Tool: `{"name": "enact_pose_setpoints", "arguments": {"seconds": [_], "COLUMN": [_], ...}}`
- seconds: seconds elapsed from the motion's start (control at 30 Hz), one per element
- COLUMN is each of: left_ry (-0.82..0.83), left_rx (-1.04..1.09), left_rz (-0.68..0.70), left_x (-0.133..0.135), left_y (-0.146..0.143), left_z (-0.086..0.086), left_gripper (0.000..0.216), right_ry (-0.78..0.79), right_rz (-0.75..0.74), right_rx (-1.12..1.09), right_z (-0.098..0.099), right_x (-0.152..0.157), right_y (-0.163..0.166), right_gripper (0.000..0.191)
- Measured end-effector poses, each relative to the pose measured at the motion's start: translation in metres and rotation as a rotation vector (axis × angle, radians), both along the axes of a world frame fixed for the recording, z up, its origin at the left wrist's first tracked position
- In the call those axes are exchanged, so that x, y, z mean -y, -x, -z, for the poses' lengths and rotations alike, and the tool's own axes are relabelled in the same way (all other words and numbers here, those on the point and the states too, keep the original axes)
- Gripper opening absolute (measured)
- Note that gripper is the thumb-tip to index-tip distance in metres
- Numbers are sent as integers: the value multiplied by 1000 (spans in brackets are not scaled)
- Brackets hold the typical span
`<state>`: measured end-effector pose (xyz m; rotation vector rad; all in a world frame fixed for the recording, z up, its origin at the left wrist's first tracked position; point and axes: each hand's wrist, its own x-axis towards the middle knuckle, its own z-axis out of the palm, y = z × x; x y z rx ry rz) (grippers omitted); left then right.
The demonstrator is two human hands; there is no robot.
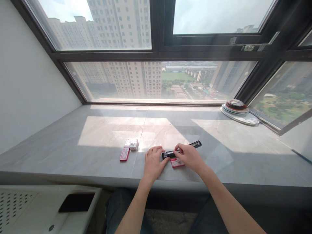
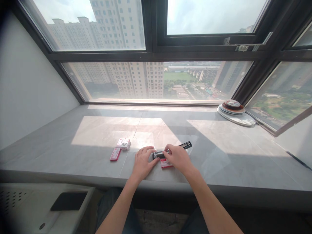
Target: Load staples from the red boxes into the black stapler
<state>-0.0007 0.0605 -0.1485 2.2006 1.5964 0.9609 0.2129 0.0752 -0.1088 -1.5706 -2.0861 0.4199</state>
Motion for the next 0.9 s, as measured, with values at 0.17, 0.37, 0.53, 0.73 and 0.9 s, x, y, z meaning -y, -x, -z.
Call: {"name": "enact_pose_setpoints", "arguments": {"seconds": [0.17, 0.37, 0.53, 0.73, 0.9], "left_ry": [-2, 6, 13, 9, 8], "left_rx": [3, 14, 24, 27, 30], "left_rz": [-3, -1, -2, -3, -7], "left_x": [0, 0, -1, -1, -2], "left_y": [0, 0, 1, 1, 1], "left_z": [0, 0, 0, 0, 1], "left_gripper": [26, 26, 26, 26, 26], "right_ry": [90, 166, 409, 303, 234], "right_rz": [-98, 145, 206, -108, -228], "right_rx": [-153, -348, -649, -562, -342], "right_z": [1, 23, 23, -14, -21], "right_x": [18, 32, 13, -22, -31], "right_y": [6, -40, -86, -57, -25], "right_gripper": [27, 50, 63, 49, 35]}}
